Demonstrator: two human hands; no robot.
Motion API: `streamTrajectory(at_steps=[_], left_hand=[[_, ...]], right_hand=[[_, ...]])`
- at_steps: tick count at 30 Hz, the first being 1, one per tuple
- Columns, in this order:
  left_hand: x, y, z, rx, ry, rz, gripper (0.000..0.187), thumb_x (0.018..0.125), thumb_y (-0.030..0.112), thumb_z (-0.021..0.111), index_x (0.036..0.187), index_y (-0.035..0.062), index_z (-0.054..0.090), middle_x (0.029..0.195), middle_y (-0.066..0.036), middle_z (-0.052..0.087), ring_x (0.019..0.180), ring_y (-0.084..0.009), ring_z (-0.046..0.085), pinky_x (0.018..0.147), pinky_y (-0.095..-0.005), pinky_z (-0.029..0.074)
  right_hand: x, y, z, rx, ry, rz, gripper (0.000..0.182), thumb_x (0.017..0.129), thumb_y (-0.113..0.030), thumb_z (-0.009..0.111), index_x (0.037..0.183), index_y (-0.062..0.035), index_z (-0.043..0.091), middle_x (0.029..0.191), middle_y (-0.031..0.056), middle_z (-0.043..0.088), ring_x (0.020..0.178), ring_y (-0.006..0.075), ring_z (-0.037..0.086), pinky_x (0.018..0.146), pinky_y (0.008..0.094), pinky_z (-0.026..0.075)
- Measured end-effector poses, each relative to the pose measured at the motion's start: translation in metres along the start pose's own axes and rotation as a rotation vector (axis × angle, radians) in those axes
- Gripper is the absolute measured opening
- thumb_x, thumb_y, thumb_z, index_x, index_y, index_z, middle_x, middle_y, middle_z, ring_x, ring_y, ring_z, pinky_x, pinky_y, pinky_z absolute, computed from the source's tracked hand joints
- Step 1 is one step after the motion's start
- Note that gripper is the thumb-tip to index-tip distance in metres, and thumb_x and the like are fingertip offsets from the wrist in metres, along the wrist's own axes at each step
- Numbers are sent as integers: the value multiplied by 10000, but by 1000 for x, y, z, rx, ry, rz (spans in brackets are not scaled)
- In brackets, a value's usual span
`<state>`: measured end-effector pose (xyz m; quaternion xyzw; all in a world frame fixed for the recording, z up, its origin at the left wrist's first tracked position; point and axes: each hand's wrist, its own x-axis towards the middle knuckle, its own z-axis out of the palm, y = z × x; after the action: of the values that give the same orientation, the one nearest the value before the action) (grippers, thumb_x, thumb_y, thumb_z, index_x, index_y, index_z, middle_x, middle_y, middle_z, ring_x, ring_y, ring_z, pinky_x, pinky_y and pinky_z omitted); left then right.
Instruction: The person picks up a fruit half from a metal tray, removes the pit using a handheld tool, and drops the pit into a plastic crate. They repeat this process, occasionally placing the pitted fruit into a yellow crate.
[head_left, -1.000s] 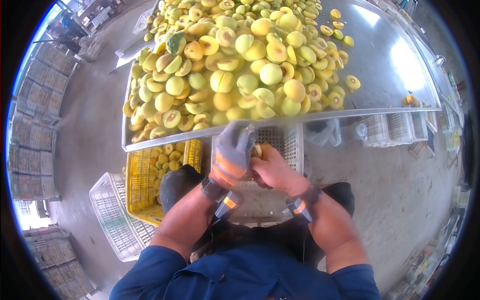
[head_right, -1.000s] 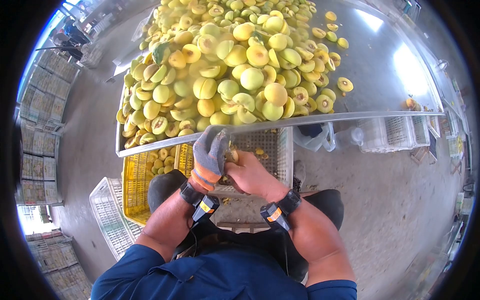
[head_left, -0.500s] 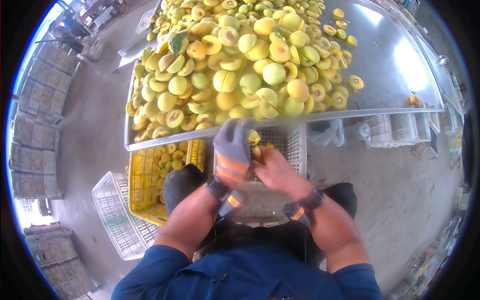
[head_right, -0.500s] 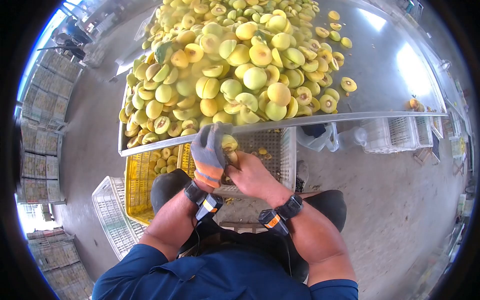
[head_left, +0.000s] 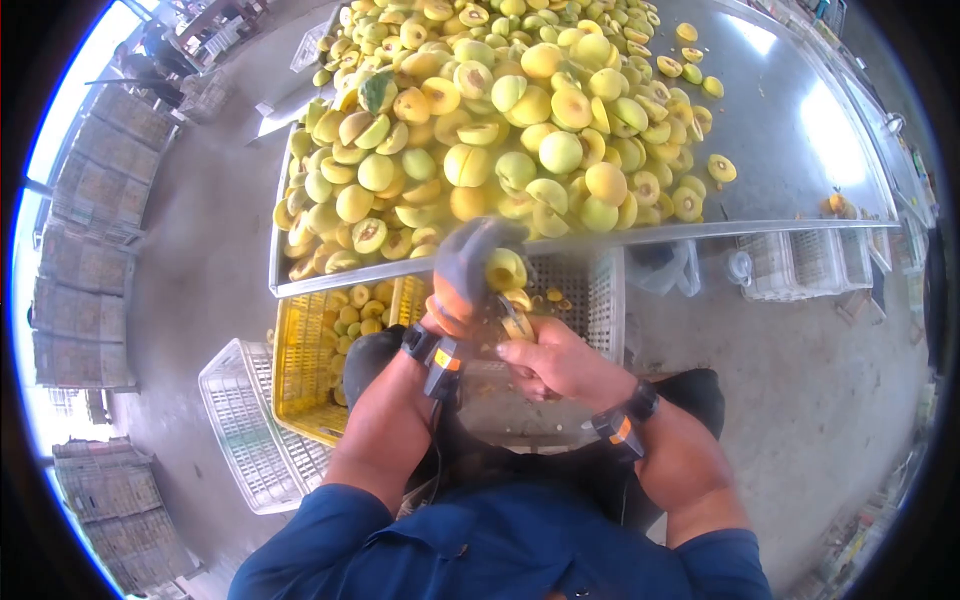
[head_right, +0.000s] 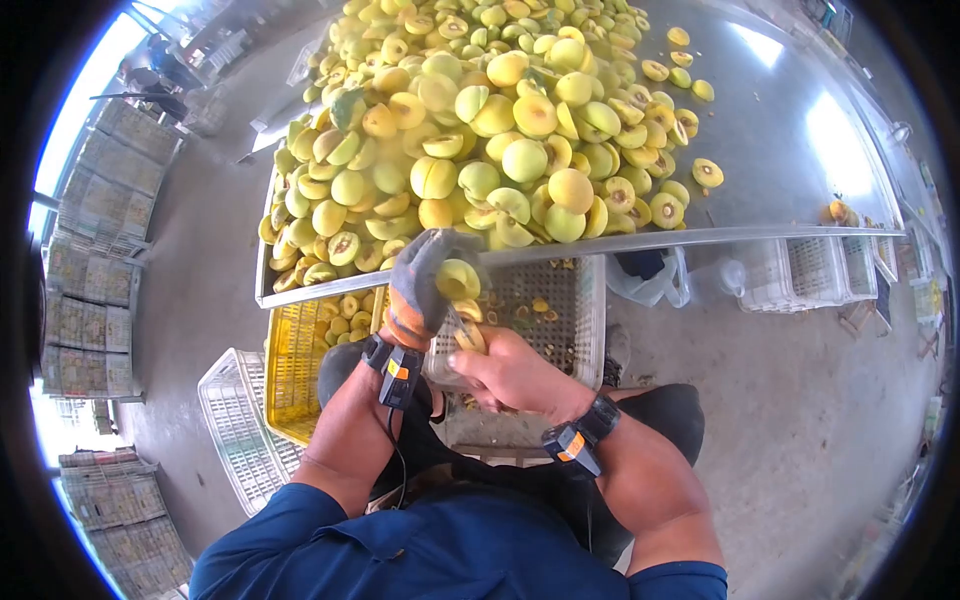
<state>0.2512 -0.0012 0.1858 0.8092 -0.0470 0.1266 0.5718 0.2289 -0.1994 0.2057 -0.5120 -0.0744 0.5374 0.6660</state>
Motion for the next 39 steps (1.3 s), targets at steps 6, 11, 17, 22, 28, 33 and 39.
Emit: streamTrajectory(at_steps=[6, 11, 17, 22, 28, 33, 39], left_hand=[[-27, 5, -59, 589, 222, 304, 266, 950, 45, 635, 1182, 92, 757, 1019, -124, 762, 906, -321, 757, 836, -380, 599], [-82, -29, -152, 333, 489, -367, 244, 979, 171, 756, 1189, 49, 780, 1141, -159, 757, 1023, -319, 740, 908, -395, 589], [-26, -12, -119, 676, 388, -74, 466, 934, 181, 835, 1365, 49, 715, 1253, -157, 756, 1059, -256, 754, 943, -363, 595], [84, -21, -49, 819, 216, -69, 560, 926, 299, 824, 1412, 58, 685, 1265, -210, 750, 1102, -334, 758, 957, -385, 596], [117, -14, -58, 619, -33, -235, 604, 915, 456, 815, 1340, 40, 712, 1173, -203, 785, 1079, -318, 757, 939, -405, 591], [93, -4, -49, 606, -119, -309, 538, 863, 410, 841, 1272, 74, 749, 1162, -186, 782, 1120, -357, 738, 986, -437, 576], [59, 6, -55, 594, -50, 14, 603, 799, 198, 894, 1356, 63, 706, 1235, -147, 770, 1133, -263, 751, 969, -384, 599]], right_hand=[[-3, 10, -7, -251, 129, 155, 309, 1010, -208, 672, 761, -67, 556, 641, 45, 567, 514, 156, 566, 478, 317, 414], [-7, 23, -5, -206, 130, -43, 169, 1024, -194, 659, 955, -54, 593, 746, 25, 589, 562, 137, 568, 509, 319, 445], [7, 25, -11, -538, 232, -323, 357, 1038, -316, 667, 1089, 34, 621, 889, 172, 719, 778, 322, 701, 754, 434, 558], [9, 17, -8, -609, 304, -312, 421, 1032, -358, 659, 1108, 54, 620, 1024, 279, 748, 1015, 478, 718, 894, 496, 549], [12, 12, -10, -637, 294, -338, 398, 1019, -321, 672, 1104, 63, 612, 1005, 322, 734, 979, 520, 707, 872, 533, 549], [17, -1, -6, -645, 264, -310, 375, 1023, -313, 669, 1109, 48, 621, 1007, 327, 732, 985, 528, 701, 865, 540, 545], [26, -11, -14, -569, 446, -514, 420, 1021, -345, 684, 1158, 50, 643, 992, 284, 737, 972, 471, 714, 869, 498, 546]])
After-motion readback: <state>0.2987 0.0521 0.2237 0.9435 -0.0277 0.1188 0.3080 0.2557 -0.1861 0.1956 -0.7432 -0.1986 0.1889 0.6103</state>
